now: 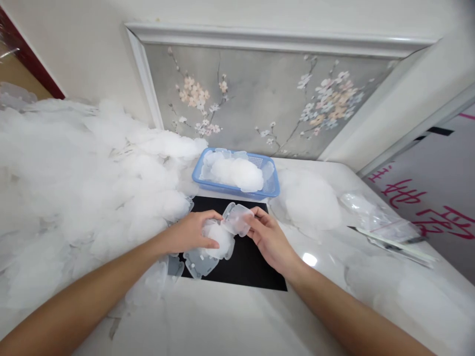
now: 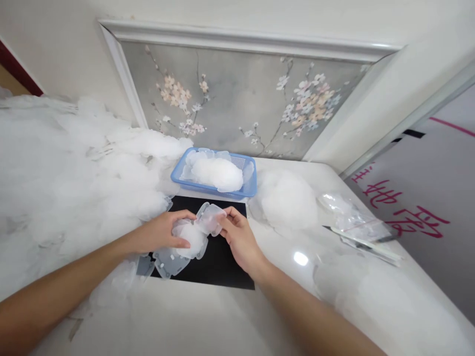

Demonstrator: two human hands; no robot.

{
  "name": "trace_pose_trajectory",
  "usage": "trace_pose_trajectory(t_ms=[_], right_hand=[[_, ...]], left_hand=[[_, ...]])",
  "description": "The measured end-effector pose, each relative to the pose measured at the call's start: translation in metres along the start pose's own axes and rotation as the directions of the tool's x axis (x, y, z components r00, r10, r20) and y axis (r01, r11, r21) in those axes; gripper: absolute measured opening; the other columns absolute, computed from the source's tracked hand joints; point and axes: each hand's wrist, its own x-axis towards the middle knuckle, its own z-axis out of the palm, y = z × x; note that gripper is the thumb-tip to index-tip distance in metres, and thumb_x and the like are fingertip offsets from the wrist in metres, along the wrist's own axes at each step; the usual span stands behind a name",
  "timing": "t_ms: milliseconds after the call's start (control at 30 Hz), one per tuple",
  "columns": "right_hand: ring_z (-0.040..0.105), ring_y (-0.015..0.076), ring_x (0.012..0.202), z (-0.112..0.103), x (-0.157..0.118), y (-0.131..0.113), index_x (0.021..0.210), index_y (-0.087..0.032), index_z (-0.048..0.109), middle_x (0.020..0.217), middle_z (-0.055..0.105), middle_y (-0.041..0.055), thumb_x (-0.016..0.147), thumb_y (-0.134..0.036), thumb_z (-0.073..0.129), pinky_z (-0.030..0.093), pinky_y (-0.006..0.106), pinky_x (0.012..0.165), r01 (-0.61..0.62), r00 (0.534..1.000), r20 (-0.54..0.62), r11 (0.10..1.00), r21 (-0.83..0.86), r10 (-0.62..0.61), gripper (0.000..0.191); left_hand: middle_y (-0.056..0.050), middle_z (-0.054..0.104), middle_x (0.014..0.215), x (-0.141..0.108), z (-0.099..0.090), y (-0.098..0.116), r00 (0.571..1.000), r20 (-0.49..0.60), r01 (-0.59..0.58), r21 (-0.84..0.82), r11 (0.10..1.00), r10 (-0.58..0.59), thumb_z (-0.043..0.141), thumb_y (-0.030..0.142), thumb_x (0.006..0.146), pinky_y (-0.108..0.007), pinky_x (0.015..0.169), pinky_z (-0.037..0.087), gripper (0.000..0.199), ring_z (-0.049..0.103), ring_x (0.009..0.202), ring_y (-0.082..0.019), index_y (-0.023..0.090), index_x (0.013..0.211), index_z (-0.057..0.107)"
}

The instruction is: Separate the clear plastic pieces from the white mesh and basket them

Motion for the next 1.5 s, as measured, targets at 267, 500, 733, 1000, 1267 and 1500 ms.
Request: trace_pose_trajectory(t_ms=[267,500,733,1000,1267,1500], right_hand=[[0.066,0.0158,0.076,-0.012,0.002,-0.01,0.087,-0.023,0.063,0.083,0.071,-0.0004,0.071,-0.034,0.082,0.052,0.031,0.077,-0.178,0.984,0.068,0.959,0.222,0.167,0.028],[0.069,0.0205,0.092,-0.012,0.001,-0.01,0.114,-0.032,0.064,0.107,0.073,-0.0001,0.06,-0.01,0.071,0.052,0.037,0.087,-0.125,0.987,0.12,0.98,0.154,0.107,0.059],[0.065,0.0257,0.107,-0.012,-0.002,-0.007,0.091,-0.024,0.076,0.102,0.074,0.0055,0.076,-0.052,0.079,0.045,0.044,0.104,-0.045,0.996,0.075,0.988,-0.147,0.056,0.032],[0.069,0.0281,0.101,-0.008,-0.004,-0.011,0.091,-0.021,0.077,0.097,0.075,0.0083,0.074,-0.056,0.08,0.054,0.046,0.096,-0.2,0.977,0.087,0.979,0.042,0.196,0.039],[0.07,0.0253,0.095,-0.013,-0.001,-0.009,0.08,-0.022,0.072,0.08,0.07,0.0026,0.07,-0.05,0.084,0.055,0.042,0.092,-0.209,0.977,0.071,0.972,0.11,0.202,0.032],[0.064,0.0214,0.082,-0.011,-0.001,-0.01,0.07,-0.022,0.067,0.08,0.067,0.0023,0.069,-0.031,0.074,0.052,0.037,0.078,-0.081,0.997,0.005,0.997,-0.004,0.081,0.012]], left_hand=[[-0.003,0.07,0.108,-0.004,-0.019,-0.012,0.998,-0.056,0.035,-0.135,0.99,-0.043,0.072,0.04,0.079,-0.029,0.07,0.049,0.045,0.065,0.084,-0.021,0.025,0.121,0.067],[0.001,0.067,0.082,-0.002,-0.021,-0.019,0.987,-0.007,0.153,-0.262,0.953,-0.161,0.077,0.045,0.075,-0.029,0.06,0.049,0.051,0.063,0.068,-0.019,0.023,0.117,0.059],[-0.004,0.069,0.101,-0.005,-0.029,-0.018,0.988,0.139,0.096,-0.191,0.977,-0.069,0.081,0.036,0.071,-0.031,0.071,0.053,0.06,0.067,0.087,-0.023,0.026,0.126,0.059],[-0.001,0.067,0.094,-0.005,-0.03,-0.021,0.985,0.162,0.094,-0.166,0.982,-0.067,0.078,0.034,0.075,-0.031,0.067,0.05,0.047,0.064,0.077,-0.02,0.026,0.118,0.061],[0.001,0.063,0.083,-0.005,-0.024,-0.019,0.994,0.062,0.099,-0.213,0.972,-0.087,0.077,0.044,0.076,-0.027,0.059,0.046,0.042,0.06,0.069,-0.017,0.023,0.108,0.06],[0.002,0.061,0.078,-0.004,-0.018,-0.02,0.995,0.008,0.097,-0.274,0.957,-0.098,0.074,0.051,0.079,-0.025,0.057,0.044,0.039,0.058,0.066,-0.015,0.022,0.101,0.06]])
